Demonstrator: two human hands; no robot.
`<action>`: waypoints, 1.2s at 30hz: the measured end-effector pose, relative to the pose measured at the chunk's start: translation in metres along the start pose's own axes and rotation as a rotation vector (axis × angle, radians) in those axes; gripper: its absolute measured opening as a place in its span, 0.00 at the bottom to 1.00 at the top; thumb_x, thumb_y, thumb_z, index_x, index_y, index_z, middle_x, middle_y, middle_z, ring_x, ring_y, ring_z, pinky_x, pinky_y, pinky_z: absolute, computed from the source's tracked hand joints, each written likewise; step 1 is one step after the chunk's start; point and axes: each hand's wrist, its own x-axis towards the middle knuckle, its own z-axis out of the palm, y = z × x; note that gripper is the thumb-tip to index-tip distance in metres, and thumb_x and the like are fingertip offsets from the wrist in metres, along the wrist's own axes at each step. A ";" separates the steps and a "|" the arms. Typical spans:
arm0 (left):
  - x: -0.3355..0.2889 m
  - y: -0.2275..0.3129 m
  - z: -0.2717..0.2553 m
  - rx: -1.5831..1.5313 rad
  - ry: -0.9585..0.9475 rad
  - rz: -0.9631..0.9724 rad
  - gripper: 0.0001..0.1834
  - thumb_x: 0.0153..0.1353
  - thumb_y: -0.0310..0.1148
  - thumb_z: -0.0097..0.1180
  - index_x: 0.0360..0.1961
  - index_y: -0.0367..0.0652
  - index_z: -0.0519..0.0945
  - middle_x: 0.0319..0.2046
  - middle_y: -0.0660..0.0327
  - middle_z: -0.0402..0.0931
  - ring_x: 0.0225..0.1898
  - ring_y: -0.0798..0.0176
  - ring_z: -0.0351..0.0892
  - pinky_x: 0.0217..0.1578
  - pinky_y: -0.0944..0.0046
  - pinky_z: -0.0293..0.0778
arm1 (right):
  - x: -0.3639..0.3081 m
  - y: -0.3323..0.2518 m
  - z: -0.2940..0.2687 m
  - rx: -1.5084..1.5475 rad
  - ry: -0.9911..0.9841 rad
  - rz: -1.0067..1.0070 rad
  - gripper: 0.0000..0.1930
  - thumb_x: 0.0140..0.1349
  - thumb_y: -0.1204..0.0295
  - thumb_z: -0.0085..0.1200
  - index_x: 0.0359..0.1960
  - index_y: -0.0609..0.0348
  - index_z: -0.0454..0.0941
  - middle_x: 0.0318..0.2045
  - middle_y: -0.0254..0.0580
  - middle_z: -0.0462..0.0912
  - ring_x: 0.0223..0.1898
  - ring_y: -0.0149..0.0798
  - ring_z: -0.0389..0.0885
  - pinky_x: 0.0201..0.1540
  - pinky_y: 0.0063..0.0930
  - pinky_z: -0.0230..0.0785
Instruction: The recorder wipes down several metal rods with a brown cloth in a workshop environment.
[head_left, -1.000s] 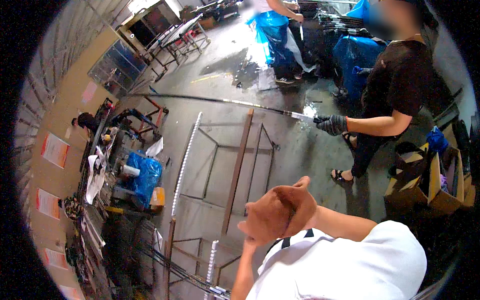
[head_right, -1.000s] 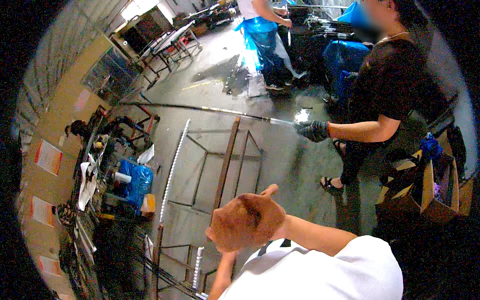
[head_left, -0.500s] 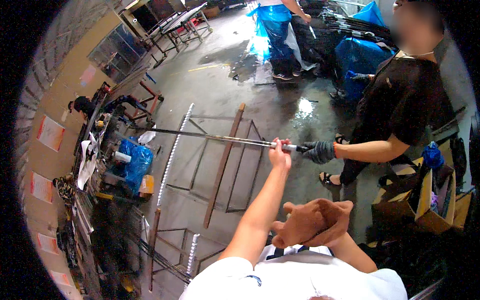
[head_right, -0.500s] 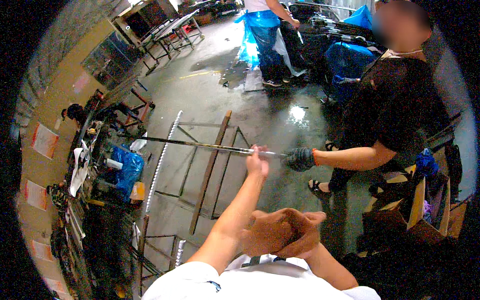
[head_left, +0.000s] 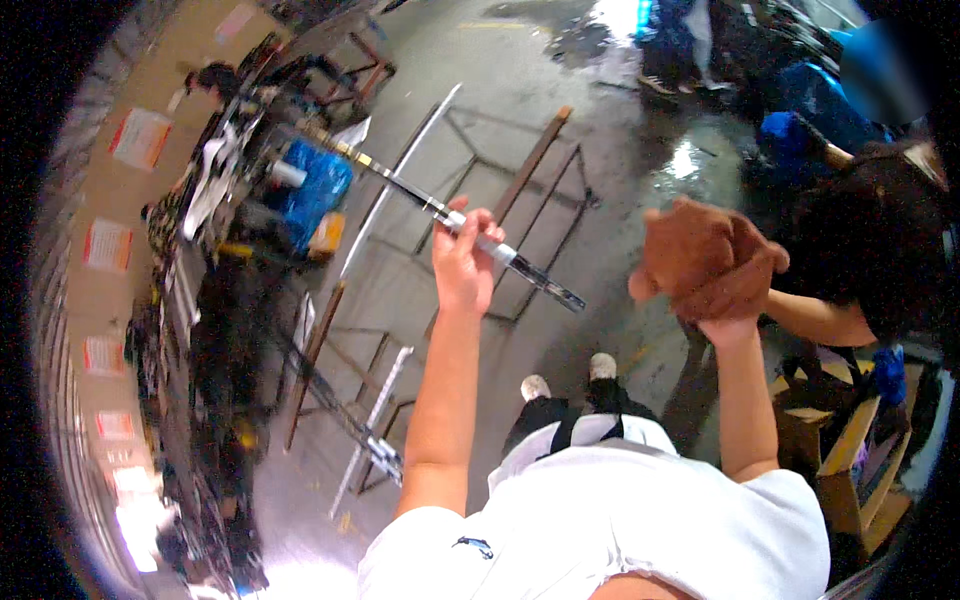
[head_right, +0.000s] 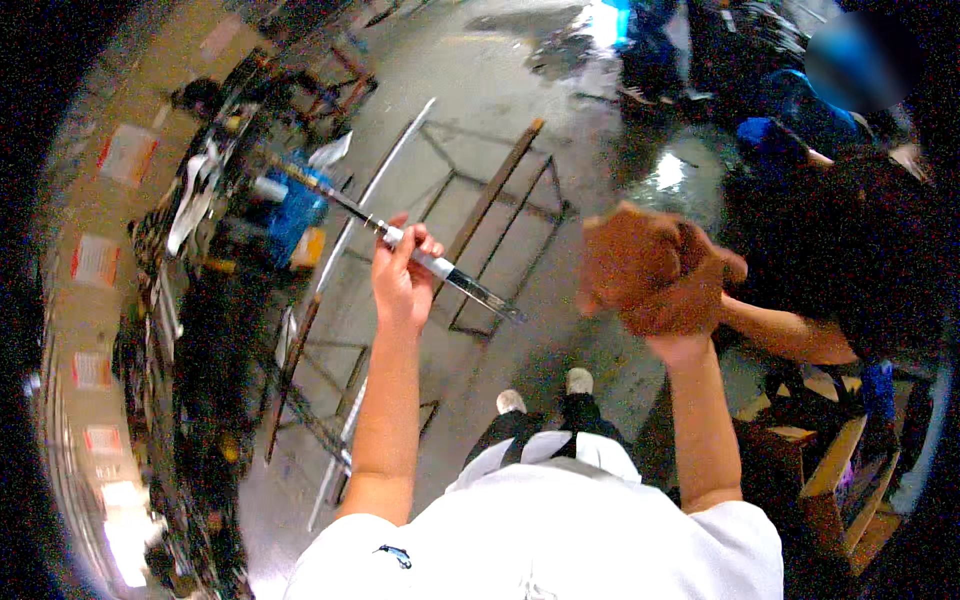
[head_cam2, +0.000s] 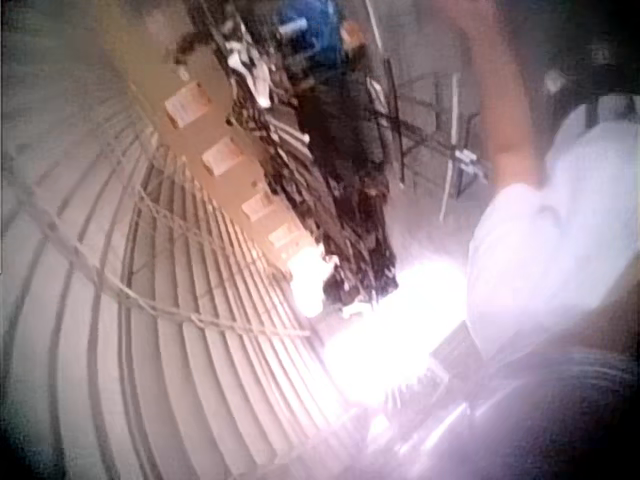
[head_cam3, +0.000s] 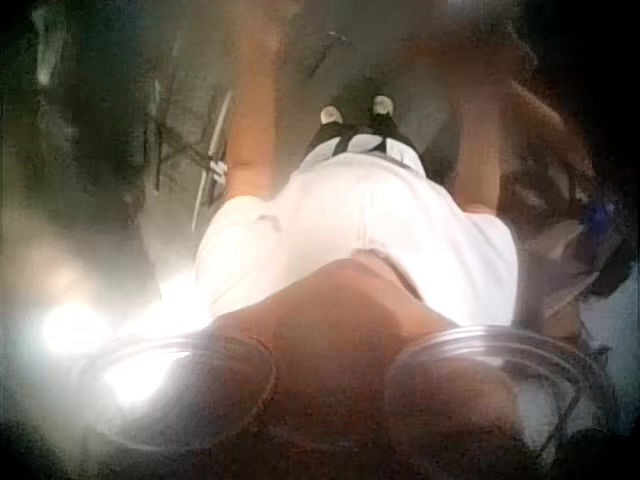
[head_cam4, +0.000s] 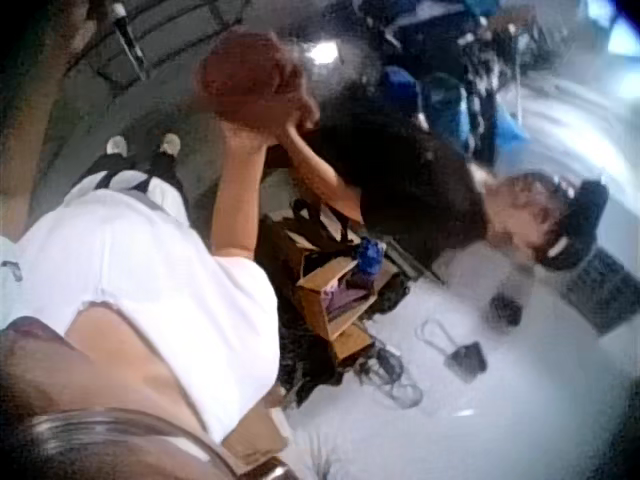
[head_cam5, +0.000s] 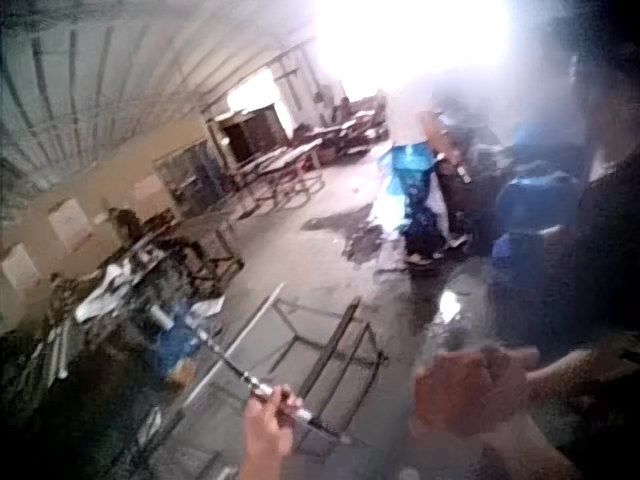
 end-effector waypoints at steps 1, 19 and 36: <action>-0.010 0.010 -0.002 0.006 0.022 -0.025 0.10 0.59 0.26 0.50 0.41 0.44 0.67 0.31 0.60 0.70 0.30 0.65 0.68 0.35 0.62 0.69 | 0.014 0.007 0.005 -0.044 -0.023 0.015 0.20 0.60 0.55 0.41 0.47 0.56 0.69 0.47 0.39 0.72 0.50 0.43 0.68 0.58 0.40 0.58; -0.075 0.117 -0.055 0.194 0.023 0.032 0.10 0.60 0.35 0.51 0.35 0.42 0.66 0.34 0.60 0.69 0.32 0.69 0.66 0.35 0.68 0.66 | 0.047 0.215 0.100 -1.191 -0.454 0.499 0.08 0.46 0.73 0.54 0.25 0.63 0.70 0.23 0.43 0.73 0.25 0.35 0.74 0.29 0.27 0.68; -0.067 0.092 -0.063 1.168 0.263 0.208 0.10 0.60 0.32 0.46 0.39 0.37 0.65 0.21 0.53 0.71 0.22 0.55 0.75 0.22 0.55 0.72 | 0.106 0.223 0.030 -0.835 -0.314 0.259 0.10 0.58 0.66 0.43 0.37 0.55 0.72 0.35 0.41 0.76 0.36 0.40 0.74 0.34 0.31 0.65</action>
